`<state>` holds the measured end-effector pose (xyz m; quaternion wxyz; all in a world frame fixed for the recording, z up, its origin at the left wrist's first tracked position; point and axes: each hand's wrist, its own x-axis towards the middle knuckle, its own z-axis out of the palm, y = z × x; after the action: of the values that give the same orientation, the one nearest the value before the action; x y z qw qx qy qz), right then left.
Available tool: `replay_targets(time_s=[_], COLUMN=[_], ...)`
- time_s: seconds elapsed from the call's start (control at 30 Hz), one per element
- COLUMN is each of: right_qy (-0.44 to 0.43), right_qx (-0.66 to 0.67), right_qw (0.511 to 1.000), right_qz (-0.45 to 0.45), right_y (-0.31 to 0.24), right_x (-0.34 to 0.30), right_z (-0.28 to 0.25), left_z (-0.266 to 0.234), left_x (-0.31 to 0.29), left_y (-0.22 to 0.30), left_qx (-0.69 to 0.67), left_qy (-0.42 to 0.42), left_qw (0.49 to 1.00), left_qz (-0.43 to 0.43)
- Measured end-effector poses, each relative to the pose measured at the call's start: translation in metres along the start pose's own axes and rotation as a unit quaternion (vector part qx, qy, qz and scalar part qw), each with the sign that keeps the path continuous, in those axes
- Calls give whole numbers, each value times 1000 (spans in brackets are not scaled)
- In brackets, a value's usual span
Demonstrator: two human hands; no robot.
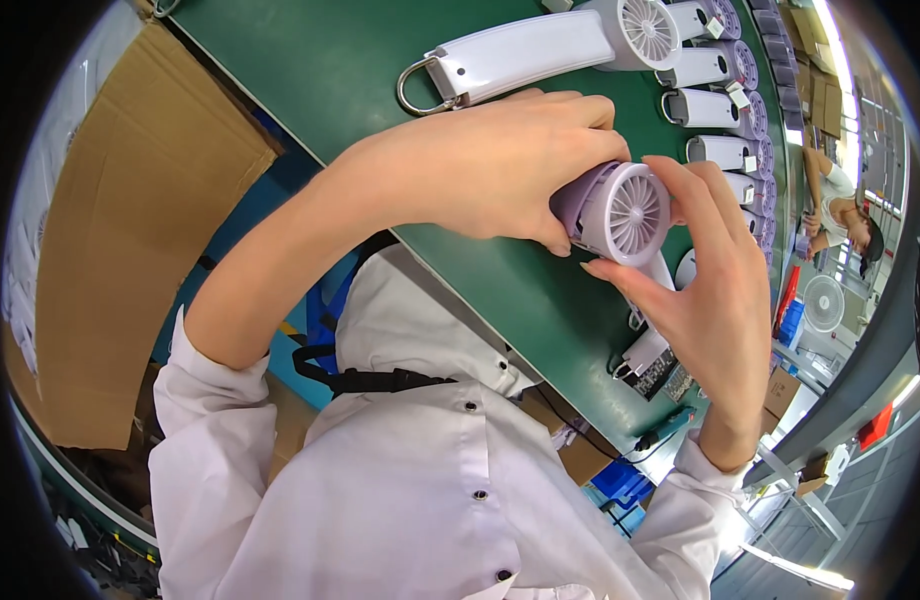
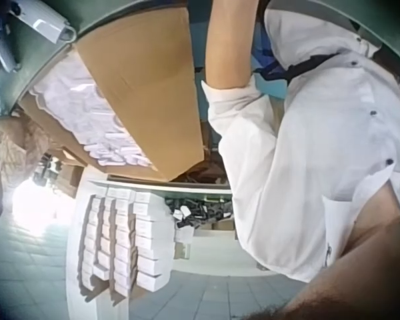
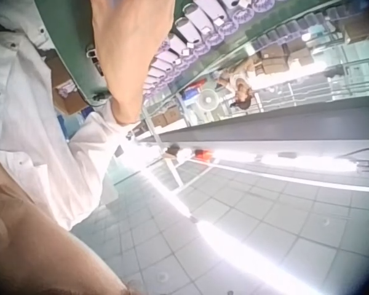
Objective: The person assembles handheld portable fans by combining a battery, circuit board, plastic housing, and metal clip, using an electric screwdriver to secure the components.
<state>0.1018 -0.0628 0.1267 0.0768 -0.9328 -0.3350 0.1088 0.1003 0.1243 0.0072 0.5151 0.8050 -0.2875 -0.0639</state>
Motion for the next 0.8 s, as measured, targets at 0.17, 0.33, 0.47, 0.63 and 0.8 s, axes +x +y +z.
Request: replay_targets(time_s=[0.17, 0.33, 0.47, 0.63, 0.8], right_qy=[-11, -19, -17, -11, -5], right_qx=[7, 24, 16, 32, 60], right_qw=[1000, 999, 999, 999, 997], right_qz=[-20, -9, -27, -40, -52], right_y=[3, 4, 3, 5, 17], right_x=[2, 5, 7, 6, -1], right_z=[1, 0, 0, -1, 3], left_z=[0, 4, -2, -4, -10], left_x=[0, 2, 2, 4, 11], left_y=[2, -3, -1, 3, 8], left_qx=[7, 0, 0, 9, -15], left_qy=[-7, 1, -12, -23, -31], left_qw=[1000, 1000, 1000, 1000, 999], left_qz=[-4, 1, -5, -3, -6])
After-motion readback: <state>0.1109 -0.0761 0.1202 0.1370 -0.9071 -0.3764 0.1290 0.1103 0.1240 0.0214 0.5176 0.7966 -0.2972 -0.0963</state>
